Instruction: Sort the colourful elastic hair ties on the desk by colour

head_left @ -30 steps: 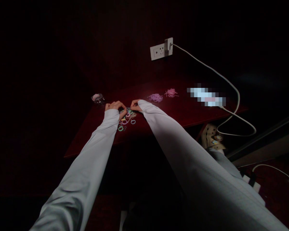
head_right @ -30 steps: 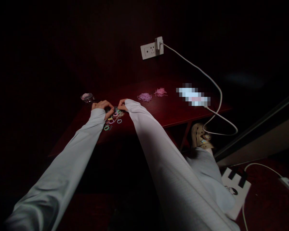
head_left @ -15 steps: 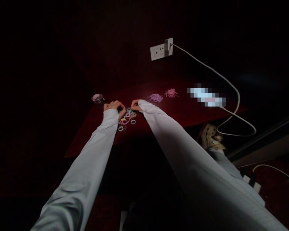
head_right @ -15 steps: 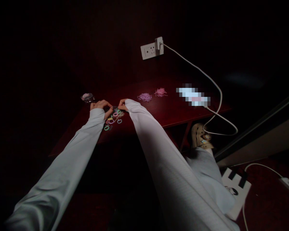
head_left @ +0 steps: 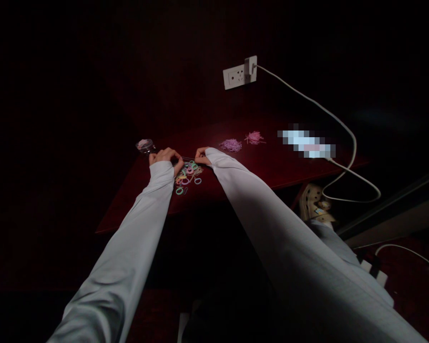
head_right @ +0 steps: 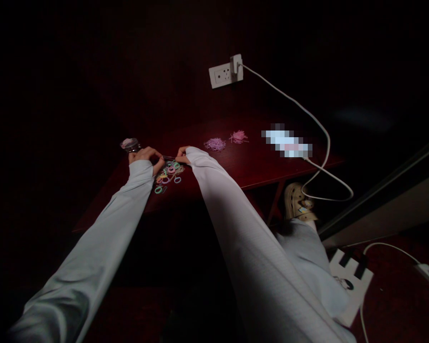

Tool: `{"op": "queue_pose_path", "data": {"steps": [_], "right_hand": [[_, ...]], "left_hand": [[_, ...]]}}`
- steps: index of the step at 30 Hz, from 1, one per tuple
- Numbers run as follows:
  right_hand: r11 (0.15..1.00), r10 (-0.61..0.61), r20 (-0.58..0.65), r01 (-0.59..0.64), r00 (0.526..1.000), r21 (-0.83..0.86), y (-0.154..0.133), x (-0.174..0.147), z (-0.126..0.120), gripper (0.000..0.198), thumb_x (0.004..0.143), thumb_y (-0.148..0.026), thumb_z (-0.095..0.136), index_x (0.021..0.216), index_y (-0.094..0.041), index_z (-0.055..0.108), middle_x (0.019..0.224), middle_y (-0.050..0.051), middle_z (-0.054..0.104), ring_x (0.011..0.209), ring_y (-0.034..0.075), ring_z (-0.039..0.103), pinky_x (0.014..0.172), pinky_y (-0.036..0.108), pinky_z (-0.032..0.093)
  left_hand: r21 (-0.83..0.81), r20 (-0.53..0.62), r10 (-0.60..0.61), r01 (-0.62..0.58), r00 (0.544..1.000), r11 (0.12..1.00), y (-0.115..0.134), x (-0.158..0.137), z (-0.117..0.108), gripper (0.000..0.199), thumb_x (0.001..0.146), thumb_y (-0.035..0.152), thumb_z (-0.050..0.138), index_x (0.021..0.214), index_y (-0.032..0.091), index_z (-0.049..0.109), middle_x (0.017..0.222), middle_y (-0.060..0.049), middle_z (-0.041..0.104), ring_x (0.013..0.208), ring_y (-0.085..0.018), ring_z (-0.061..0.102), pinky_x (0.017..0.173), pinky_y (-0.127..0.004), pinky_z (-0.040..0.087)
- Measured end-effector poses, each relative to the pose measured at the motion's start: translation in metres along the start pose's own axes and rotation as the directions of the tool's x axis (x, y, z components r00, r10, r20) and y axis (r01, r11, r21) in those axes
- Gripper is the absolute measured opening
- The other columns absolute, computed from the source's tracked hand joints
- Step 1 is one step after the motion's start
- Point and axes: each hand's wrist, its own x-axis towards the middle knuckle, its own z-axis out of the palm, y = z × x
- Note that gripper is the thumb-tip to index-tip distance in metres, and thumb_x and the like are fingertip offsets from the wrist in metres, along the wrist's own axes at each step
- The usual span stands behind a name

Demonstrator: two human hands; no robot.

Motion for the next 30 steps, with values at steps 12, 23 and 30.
{"op": "queue_pose_path", "data": {"steps": [12,23,30], "right_hand": [[1.000,0.006,-0.007,-0.006,1.000,0.011,0.004,0.004,0.001,0.018,0.079,-0.029,0.074,0.071,-0.022,0.060,0.065,-0.008,0.058,0.064,0.010,0.048,0.064,0.025,0.034],[0.999,-0.043,-0.018,0.043,0.999,0.005,0.014,0.010,0.000,0.018,0.078,-0.032,0.074,0.070,-0.022,0.061,0.064,-0.008,0.058,0.063,0.010,0.048,0.063,0.025,0.033],[0.998,-0.056,-0.006,0.057,0.998,0.021,0.014,0.010,0.001,0.022,0.078,-0.038,0.074,0.072,-0.022,0.060,0.063,-0.008,0.056,0.064,0.010,0.047,0.065,0.026,0.032]], "left_hand": [[-0.021,-0.019,-0.059,0.059,0.998,0.998,-0.001,-0.001,-0.003,0.013,0.099,0.034,0.070,0.091,0.024,0.068,0.110,-0.006,0.080,0.119,-0.035,0.070,0.113,-0.057,0.040],[-0.045,-0.083,-0.156,0.153,0.984,0.987,0.000,0.001,0.000,0.009,0.094,0.031,0.070,0.089,0.024,0.072,0.113,-0.009,0.082,0.122,-0.038,0.071,0.115,-0.060,0.038],[-0.031,-0.119,-0.150,0.147,0.981,0.989,0.003,-0.002,-0.003,0.011,0.096,0.030,0.069,0.089,0.023,0.073,0.109,-0.010,0.082,0.118,-0.035,0.072,0.114,-0.058,0.038]]}}
